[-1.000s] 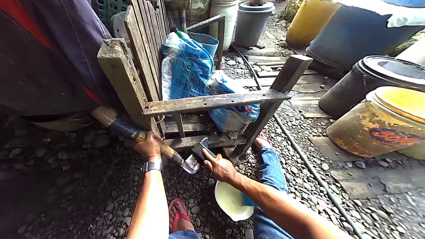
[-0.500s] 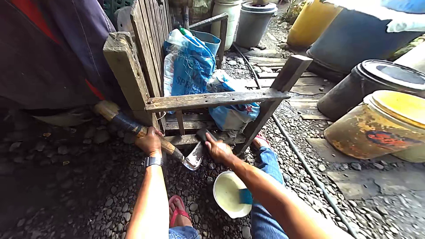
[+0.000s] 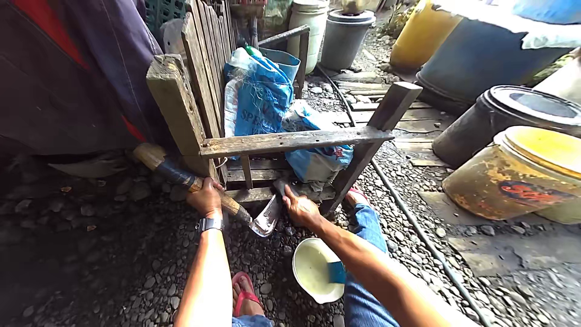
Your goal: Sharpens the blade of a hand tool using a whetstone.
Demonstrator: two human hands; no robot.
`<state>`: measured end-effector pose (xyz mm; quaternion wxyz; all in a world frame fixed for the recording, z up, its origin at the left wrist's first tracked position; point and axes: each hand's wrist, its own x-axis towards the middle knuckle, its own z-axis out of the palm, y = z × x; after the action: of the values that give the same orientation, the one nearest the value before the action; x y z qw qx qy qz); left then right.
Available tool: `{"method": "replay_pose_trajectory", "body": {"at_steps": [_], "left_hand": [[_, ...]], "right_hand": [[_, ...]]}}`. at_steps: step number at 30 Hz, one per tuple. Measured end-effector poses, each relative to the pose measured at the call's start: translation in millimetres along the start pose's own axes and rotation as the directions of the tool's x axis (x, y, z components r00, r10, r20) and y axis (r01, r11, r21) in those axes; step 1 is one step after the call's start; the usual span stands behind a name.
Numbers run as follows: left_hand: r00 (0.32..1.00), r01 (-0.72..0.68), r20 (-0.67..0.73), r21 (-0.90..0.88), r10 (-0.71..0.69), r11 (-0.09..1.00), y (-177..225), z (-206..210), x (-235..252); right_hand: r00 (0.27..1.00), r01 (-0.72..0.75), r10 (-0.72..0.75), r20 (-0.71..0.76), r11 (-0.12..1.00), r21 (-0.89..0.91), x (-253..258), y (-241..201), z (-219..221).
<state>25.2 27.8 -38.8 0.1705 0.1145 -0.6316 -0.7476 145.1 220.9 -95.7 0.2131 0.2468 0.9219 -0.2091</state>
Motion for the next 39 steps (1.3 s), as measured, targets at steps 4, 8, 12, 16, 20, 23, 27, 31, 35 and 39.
{"method": "replay_pose_trajectory", "body": {"at_steps": [4, 8, 12, 16, 20, 23, 27, 31, 35, 39], "left_hand": [[1.000, -0.020, 0.013, -0.040, 0.021, 0.999, -1.5, 1.4, 2.5], [0.999, -0.031, 0.025, -0.025, 0.032, 0.999, -3.5, -1.0, 1.4], [0.999, -0.031, 0.008, -0.030, 0.032, 0.999, -2.4, 0.4, 0.5], [1.000, -0.023, 0.012, -0.029, 0.023, 0.999, -3.1, -0.8, -1.6], [1.000, -0.020, 0.008, -0.019, 0.020, 1.000, -1.8, -0.1, 0.3], [1.000, -0.024, 0.009, -0.020, 0.025, 0.999, 0.3, 2.3, 1.4], [1.000, -0.023, 0.013, -0.008, 0.023, 1.000, -2.7, 0.3, 1.1], [1.000, -0.021, 0.021, 0.001, 0.021, 1.000, -3.4, -1.1, -0.6], [0.999, -0.036, 0.022, -0.036, 0.037, 0.999, -1.9, -0.4, -0.1], [0.999, -0.001, 0.038, 0.000, 0.001, 1.000, -3.0, -5.8, -2.2]], "right_hand": [[0.997, 0.073, -0.073, -0.010, 0.996, -0.049, -11.7, 12.1, 2.3], [0.999, -0.026, 0.026, 0.038, 1.000, -0.008, 14.0, -7.5, -18.2], [0.999, 0.039, -0.038, 0.021, 0.997, -0.060, -12.9, 2.4, -2.7], [0.999, 0.018, -0.017, 0.030, 0.998, -0.052, -1.2, -0.7, -11.9], [0.999, -0.016, 0.019, 0.048, 0.997, -0.069, 11.1, -13.8, -19.3], [0.998, 0.059, -0.054, 0.041, 0.992, -0.116, -14.6, -3.9, -12.5], [0.999, 0.017, -0.013, 0.040, 0.995, -0.101, 3.2, -7.3, -22.9], [0.999, -0.012, 0.017, 0.051, 0.996, -0.089, 4.1, -13.3, -19.7], [0.998, 0.053, -0.049, 0.047, 0.995, -0.082, -13.7, 5.5, -15.1], [0.999, -0.047, 0.046, 0.019, 0.998, 0.035, 14.5, 1.3, -22.4]]}}
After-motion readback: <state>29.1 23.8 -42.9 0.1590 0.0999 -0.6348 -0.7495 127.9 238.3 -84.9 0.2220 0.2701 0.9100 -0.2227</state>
